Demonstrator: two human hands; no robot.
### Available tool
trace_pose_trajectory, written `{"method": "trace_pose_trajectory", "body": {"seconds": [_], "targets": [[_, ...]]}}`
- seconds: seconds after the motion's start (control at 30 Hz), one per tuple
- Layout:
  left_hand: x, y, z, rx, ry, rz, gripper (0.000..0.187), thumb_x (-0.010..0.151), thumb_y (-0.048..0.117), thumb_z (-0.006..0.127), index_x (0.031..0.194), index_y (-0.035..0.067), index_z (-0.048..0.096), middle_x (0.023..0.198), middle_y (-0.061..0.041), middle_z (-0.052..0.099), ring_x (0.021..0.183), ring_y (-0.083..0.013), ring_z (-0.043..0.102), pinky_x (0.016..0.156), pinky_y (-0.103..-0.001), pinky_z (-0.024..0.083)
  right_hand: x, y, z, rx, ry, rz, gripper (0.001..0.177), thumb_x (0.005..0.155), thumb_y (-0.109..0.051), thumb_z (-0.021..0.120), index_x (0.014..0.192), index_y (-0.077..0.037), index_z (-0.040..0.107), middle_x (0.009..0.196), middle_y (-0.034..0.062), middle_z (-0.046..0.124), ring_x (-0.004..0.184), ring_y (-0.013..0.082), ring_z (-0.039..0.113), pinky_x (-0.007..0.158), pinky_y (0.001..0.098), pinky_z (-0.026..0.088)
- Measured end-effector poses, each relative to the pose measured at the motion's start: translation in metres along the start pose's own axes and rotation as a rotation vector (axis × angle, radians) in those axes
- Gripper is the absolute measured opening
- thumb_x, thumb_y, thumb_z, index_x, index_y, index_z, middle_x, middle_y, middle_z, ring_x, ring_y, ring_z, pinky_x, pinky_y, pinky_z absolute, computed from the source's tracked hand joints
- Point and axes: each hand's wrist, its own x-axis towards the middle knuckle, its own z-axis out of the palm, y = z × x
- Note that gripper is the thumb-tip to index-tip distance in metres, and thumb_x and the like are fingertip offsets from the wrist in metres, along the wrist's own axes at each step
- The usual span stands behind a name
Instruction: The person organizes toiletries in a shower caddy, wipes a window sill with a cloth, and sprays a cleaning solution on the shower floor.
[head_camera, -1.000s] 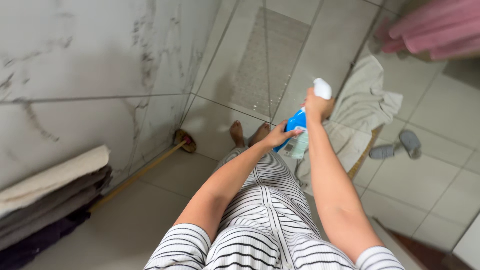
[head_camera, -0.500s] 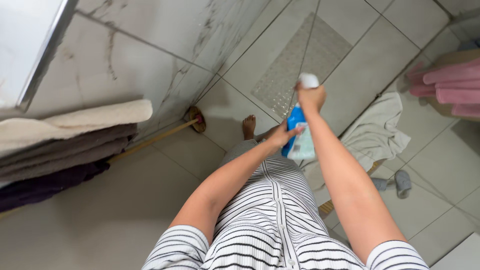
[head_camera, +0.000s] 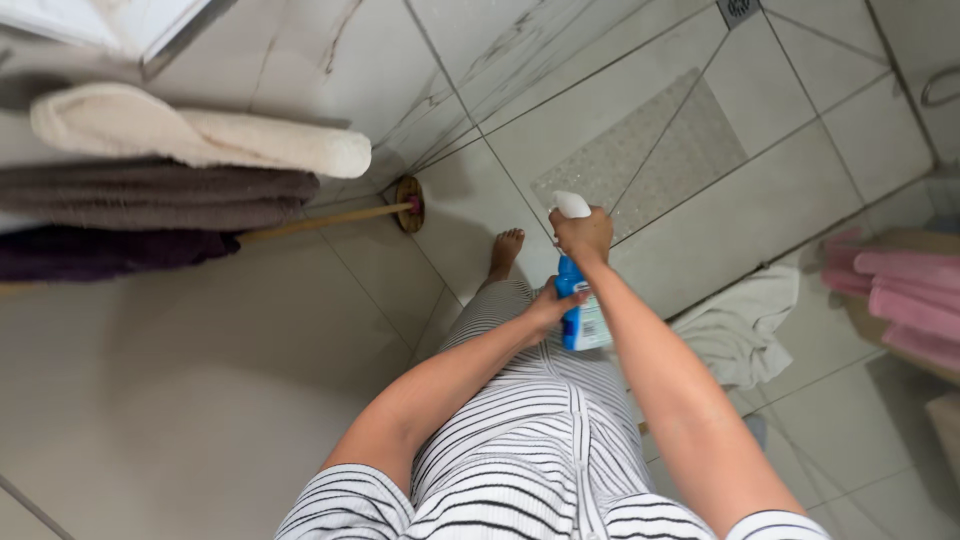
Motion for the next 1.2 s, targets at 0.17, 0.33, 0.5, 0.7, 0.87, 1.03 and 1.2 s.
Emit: {"method": "trace_pose_trajectory", "body": {"seconds": [0.17,0.33,0.5,0.7,0.87,1.03,1.2], "targets": [[0.031,0.007,0.003,0.140,0.096,0.123,0.064,0.088,0.041,0.079,0.133,0.001,0.056,0.120,-0.015,0.072,0.107,-0.0223,0.072,0.093,-0.041,0.060,0.031,0.028,-0.034,0.208,0.413,-0.141,0.034,0.087,-0.031,0.083,0.076,0.001,0.079,0.067,0.0080,0.077,0.063,0.0190,0.077,0.064,0.0363,0.060],[0.060,-0.049,0.059,0.170,0.105,0.383,0.055,0.091,0.032,0.081,0.128,-0.002,0.059,0.111,-0.015,0.074,0.097,-0.0197,0.070,0.086,-0.036,0.059,0.027,0.061,-0.071,0.286,0.111,-0.376,0.028,0.088,-0.027,0.081,0.081,-0.001,0.077,0.071,0.0050,0.077,0.064,0.0174,0.075,0.063,0.0346,0.059],[0.040,-0.125,0.109,-0.064,0.216,0.401,0.055,0.091,0.026,0.082,0.131,0.003,0.051,0.115,-0.008,0.072,0.108,-0.0152,0.070,0.096,-0.032,0.056,-0.029,0.086,-0.063,-0.230,-0.177,-0.338,0.028,0.085,-0.026,0.079,0.079,0.001,0.080,0.065,0.0112,0.075,0.062,0.0192,0.077,0.063,0.0340,0.059],[0.007,-0.125,0.072,-0.143,0.495,0.455,0.048,0.096,0.028,0.081,0.129,0.000,0.059,0.109,-0.012,0.072,0.100,-0.0187,0.067,0.090,-0.035,0.056,-0.071,0.054,-0.016,0.018,-0.484,-0.631,0.030,0.087,-0.031,0.078,0.082,-0.002,0.078,0.069,0.0082,0.078,0.066,0.0181,0.079,0.065,0.0345,0.062],[-0.009,-0.129,0.055,-0.263,0.508,0.534,0.052,0.098,0.031,0.081,0.129,-0.002,0.056,0.110,-0.011,0.073,0.099,-0.0187,0.068,0.088,-0.036,0.058,-0.078,0.059,0.017,-0.218,-0.313,-0.595,0.031,0.089,-0.032,0.077,0.077,-0.003,0.079,0.066,0.0112,0.076,0.062,0.0239,0.078,0.070,0.0376,0.062],[-0.024,-0.180,0.101,-0.455,0.293,0.242,0.063,0.089,0.037,0.077,0.142,0.010,0.056,0.119,0.001,0.071,0.108,-0.0125,0.066,0.088,-0.034,0.055,-0.066,0.129,0.020,-0.479,-0.434,-0.416,0.031,0.078,-0.038,0.081,0.085,-0.008,0.076,0.069,0.0105,0.078,0.066,0.0235,0.080,0.069,0.0407,0.061],[0.004,-0.192,0.108,-0.217,0.295,0.287,0.064,0.091,0.039,0.081,0.138,0.001,0.060,0.122,-0.013,0.075,0.108,-0.0206,0.073,0.094,-0.036,0.058,-0.036,0.167,-0.022,-0.408,-0.101,-0.228,0.030,0.084,-0.032,0.081,0.080,-0.003,0.078,0.071,0.0127,0.077,0.066,0.0277,0.079,0.070,0.0385,0.061]]}}
